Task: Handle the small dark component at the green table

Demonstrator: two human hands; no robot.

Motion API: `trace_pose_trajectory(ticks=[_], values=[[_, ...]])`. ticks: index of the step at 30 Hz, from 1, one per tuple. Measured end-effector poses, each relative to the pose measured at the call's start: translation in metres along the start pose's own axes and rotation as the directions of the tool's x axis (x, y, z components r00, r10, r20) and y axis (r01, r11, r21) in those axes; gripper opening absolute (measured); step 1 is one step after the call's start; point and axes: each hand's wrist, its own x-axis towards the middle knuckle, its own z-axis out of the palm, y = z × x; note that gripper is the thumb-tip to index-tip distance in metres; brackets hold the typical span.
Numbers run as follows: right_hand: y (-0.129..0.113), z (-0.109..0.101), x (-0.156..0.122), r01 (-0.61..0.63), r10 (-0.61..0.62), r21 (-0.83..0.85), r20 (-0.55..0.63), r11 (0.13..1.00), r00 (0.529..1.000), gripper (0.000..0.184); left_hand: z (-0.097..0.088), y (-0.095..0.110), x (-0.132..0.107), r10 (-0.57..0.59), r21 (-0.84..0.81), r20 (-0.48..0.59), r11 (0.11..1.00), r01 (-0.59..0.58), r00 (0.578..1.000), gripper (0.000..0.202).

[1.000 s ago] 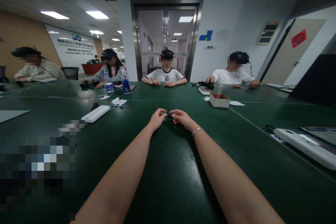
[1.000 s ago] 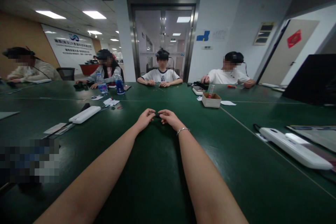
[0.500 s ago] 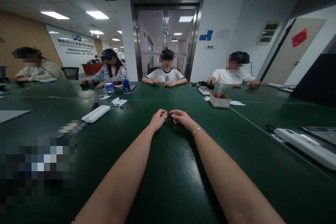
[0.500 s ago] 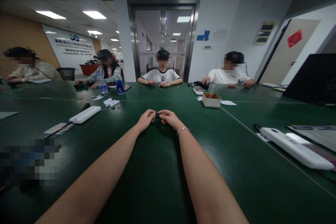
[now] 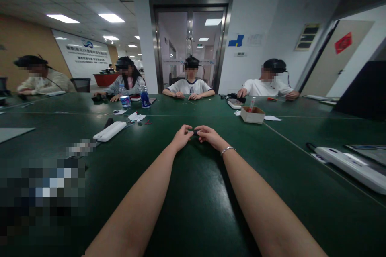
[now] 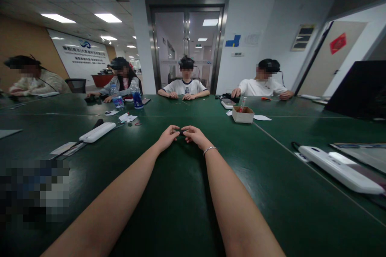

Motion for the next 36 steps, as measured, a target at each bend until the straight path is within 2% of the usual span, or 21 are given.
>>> trace_pose_trajectory(ticks=[4,10,14,18,25,36], values=[[0.0006,-0.0005,0.0004,-0.009,0.009,0.014,-0.006,1.000,1.000,0.020,-0.0007,0.0038,-0.0022,-0.008,-0.050,0.051,0.999,0.011,0.999,0.025],[-0.0026,0.0001,-0.0021,-0.017,0.017,0.010,-0.003,1.000,1.000,0.020,-0.0016,0.0034,-0.0020,-0.017,0.024,-0.026,1.000,0.018,1.000,0.027],[-0.0036,0.0004,-0.0029,-0.018,0.018,0.010,0.007,1.000,1.000,0.020,-0.0011,0.0028,-0.0017,-0.002,0.008,0.000,1.000,0.002,1.000,0.024],[-0.0030,0.0000,-0.0029,-0.015,0.014,0.017,0.012,1.000,1.000,0.020,-0.0003,0.0034,-0.0012,-0.015,-0.024,0.039,1.000,0.016,0.999,0.032],[-0.0046,0.0011,-0.0048,-0.024,0.024,0.016,0.001,1.000,1.000,0.021,-0.0006,0.0003,0.0011,-0.021,-0.031,-0.012,0.999,0.021,1.000,0.024],[-0.0034,0.0005,-0.0038,-0.026,0.026,0.018,-0.005,0.999,1.000,0.021,-0.0008,-0.0011,0.0000,-0.006,-0.002,0.008,1.000,0.006,1.000,0.024]])
